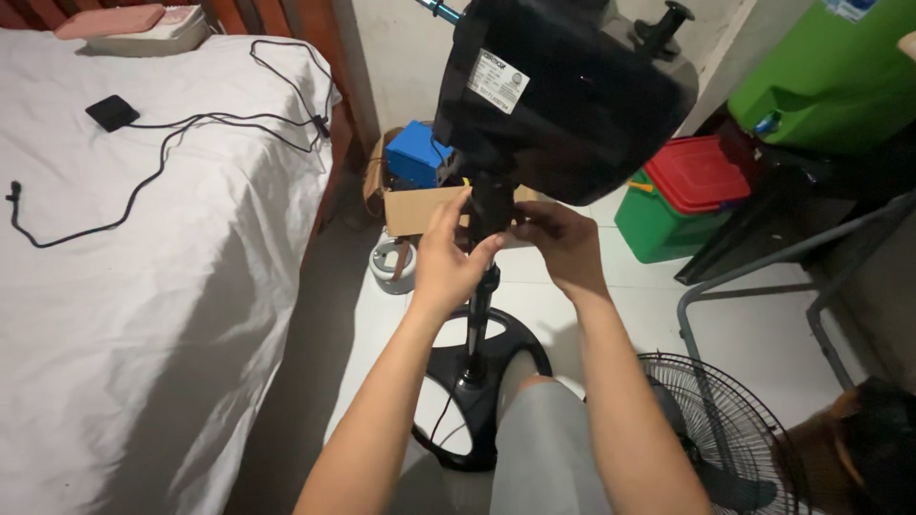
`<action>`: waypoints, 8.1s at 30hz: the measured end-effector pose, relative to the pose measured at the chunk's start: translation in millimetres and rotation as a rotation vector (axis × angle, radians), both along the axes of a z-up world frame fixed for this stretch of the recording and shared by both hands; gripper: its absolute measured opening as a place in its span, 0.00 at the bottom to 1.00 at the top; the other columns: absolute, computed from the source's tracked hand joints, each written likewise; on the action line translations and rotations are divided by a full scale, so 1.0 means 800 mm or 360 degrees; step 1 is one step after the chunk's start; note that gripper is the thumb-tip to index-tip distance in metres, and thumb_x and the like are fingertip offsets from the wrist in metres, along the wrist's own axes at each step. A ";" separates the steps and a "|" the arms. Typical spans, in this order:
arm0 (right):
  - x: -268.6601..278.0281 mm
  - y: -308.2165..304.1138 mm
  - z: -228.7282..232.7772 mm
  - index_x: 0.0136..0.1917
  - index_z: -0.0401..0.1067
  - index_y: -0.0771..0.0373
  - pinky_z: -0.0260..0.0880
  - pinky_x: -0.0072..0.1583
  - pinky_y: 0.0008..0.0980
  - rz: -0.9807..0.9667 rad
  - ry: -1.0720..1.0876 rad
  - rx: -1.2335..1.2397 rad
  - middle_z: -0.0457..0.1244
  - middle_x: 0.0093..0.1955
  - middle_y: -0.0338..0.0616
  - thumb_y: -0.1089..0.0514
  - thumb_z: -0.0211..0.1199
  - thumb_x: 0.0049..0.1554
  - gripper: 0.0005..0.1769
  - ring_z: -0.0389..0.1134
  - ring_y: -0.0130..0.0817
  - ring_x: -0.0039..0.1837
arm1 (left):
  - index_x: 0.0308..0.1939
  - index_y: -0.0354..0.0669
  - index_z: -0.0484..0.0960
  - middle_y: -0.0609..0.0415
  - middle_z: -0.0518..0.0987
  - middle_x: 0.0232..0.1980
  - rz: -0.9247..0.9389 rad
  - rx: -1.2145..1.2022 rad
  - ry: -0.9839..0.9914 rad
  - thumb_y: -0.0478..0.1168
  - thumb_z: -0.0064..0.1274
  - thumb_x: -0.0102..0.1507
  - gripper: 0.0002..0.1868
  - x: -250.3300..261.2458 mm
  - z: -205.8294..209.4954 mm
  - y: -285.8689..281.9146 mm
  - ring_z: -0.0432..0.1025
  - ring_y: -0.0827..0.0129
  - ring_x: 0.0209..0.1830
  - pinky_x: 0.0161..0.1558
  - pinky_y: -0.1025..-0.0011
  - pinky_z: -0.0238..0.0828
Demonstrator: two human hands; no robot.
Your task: The person assembles a standing fan by attaching the motor housing to the stand, securing the front grille, and mounting the fan blades onto the motor shaft. The person uses a screwdriver to tighten components and a cloth to wipe the grille.
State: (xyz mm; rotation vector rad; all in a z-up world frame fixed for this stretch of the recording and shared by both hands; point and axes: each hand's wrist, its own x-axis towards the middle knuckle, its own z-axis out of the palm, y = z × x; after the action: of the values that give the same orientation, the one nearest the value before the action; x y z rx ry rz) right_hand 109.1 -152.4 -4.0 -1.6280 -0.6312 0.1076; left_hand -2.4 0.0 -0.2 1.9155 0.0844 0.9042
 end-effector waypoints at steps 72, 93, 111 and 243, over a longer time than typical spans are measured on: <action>-0.009 0.011 -0.032 0.65 0.69 0.61 0.77 0.57 0.32 0.0306 0.0125 0.0895 0.67 0.54 0.41 0.55 0.61 0.61 0.19 0.71 0.30 0.54 | 0.68 0.36 0.70 0.46 0.77 0.57 0.0074 0.0117 -0.0018 0.45 0.69 0.59 0.37 0.010 -0.005 0.002 0.78 0.58 0.54 0.53 0.65 0.76; 0.002 0.012 0.011 0.59 0.77 0.66 0.75 0.56 0.29 -0.0072 0.0004 -0.0141 0.72 0.47 0.47 0.68 0.61 0.58 0.15 0.74 0.32 0.50 | 0.68 0.37 0.70 0.45 0.76 0.59 0.0030 0.0034 0.0004 0.41 0.67 0.59 0.36 0.010 -0.002 -0.002 0.78 0.58 0.55 0.55 0.66 0.76; 0.009 0.013 0.001 0.58 0.73 0.63 0.69 0.58 0.39 -0.0142 -0.1002 -0.0401 0.70 0.53 0.51 0.61 0.56 0.63 0.12 0.71 0.51 0.58 | 0.68 0.36 0.67 0.45 0.80 0.56 -0.0037 0.0093 0.0357 0.44 0.69 0.53 0.42 0.018 0.025 0.017 0.79 0.57 0.46 0.48 0.65 0.75; 0.007 0.006 -0.022 0.68 0.69 0.63 0.73 0.60 0.30 0.0016 -0.0230 -0.0159 0.71 0.51 0.44 0.69 0.58 0.62 0.21 0.73 0.31 0.55 | 0.66 0.42 0.64 0.54 0.79 0.47 -0.0640 -0.0405 -0.0073 0.43 0.53 0.70 0.24 0.067 -0.022 0.027 0.74 0.71 0.46 0.49 0.69 0.75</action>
State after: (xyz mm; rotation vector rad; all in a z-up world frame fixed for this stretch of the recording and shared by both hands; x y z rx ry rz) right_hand 114.5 -147.6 -21.8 -1.7400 -0.7544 0.0293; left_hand 51.2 21.7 -17.4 1.5965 -0.1989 0.6307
